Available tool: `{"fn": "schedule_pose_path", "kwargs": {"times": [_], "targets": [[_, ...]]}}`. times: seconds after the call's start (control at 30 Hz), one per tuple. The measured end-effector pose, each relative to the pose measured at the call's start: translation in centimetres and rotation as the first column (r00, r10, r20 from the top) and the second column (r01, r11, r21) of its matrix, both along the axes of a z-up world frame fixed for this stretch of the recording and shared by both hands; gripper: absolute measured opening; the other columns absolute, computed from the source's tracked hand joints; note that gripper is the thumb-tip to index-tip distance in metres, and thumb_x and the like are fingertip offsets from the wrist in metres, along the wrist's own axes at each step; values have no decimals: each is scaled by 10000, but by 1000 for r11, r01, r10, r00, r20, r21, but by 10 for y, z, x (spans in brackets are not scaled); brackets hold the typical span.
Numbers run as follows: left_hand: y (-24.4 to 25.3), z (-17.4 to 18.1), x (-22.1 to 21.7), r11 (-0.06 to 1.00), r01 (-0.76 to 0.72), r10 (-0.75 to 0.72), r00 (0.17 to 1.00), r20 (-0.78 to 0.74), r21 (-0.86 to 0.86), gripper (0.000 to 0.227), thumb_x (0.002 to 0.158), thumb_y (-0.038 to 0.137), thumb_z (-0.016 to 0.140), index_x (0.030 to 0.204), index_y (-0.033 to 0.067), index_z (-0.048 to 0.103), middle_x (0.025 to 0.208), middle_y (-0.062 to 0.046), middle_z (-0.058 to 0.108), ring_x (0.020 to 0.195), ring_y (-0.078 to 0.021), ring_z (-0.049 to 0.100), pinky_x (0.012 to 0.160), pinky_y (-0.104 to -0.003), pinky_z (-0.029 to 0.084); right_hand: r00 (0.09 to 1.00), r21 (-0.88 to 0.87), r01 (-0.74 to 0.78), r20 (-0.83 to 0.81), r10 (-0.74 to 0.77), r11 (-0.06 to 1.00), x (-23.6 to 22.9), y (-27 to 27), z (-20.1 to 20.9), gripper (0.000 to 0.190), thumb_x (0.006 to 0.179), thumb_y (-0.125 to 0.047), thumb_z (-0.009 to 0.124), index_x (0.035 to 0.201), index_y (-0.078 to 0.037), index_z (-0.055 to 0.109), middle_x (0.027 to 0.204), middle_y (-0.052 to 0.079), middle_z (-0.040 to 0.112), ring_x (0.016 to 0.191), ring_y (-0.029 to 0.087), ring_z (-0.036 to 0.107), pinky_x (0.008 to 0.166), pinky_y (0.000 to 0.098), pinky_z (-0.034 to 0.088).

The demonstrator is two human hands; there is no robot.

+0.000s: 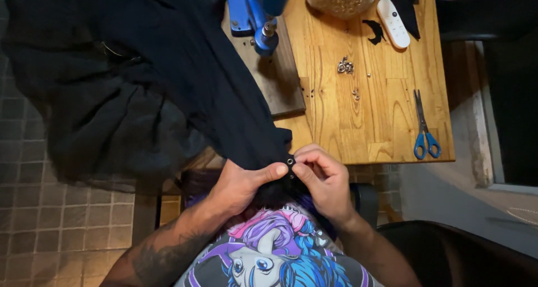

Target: Installing metal eyelets onto a black fabric garment using a manual hand press

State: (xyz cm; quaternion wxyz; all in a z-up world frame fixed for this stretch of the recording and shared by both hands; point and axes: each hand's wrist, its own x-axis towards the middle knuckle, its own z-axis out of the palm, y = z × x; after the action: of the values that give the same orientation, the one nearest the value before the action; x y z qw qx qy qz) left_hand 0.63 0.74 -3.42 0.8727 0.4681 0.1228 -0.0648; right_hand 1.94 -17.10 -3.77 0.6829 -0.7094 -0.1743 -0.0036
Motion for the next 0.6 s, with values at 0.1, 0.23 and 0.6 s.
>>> {"fn": "schedule_pose_path", "kwargs": {"times": [0.1, 0.23, 0.6], "targets": [[6, 12, 1, 1000, 7, -7, 1000, 5, 5, 726, 663, 3, 928, 1328, -23, 639, 1191, -159, 732, 1051, -194, 664, 929, -410, 593, 999, -24, 26, 37, -25, 999, 1, 2, 16, 140, 974, -83, 691, 945, 54, 693, 907, 154, 676, 830, 209, 596, 782, 359, 501], [7, -7, -4, 1000, -20, 20, 1000, -7, -1, 760, 661, 28, 940, 1344, -40, 614, 1190, -155, 718, 1047, -196, 650, 931, -424, 591, 985, -34, 87, 151, -81, 996, 0, 7, 22, 101, 969, -56, 683, 948, 42, 695, 880, 137, 645, 810, 202, 589, 752, 323, 495], [-8, 17, -7, 908, -190, 78, 952, -295, -373, 475, 708, -202, 676, 1160, -55, 690, 992, -248, 685, 879, -394, 708, 729, -522, 621, 986, 22, 81, 141, -84, 996, -10, 10, 30, 92, 1020, -35, 602, 958, 32, 611, 897, 132, 579, 829, 210, 539, 795, 332, 468]]}}
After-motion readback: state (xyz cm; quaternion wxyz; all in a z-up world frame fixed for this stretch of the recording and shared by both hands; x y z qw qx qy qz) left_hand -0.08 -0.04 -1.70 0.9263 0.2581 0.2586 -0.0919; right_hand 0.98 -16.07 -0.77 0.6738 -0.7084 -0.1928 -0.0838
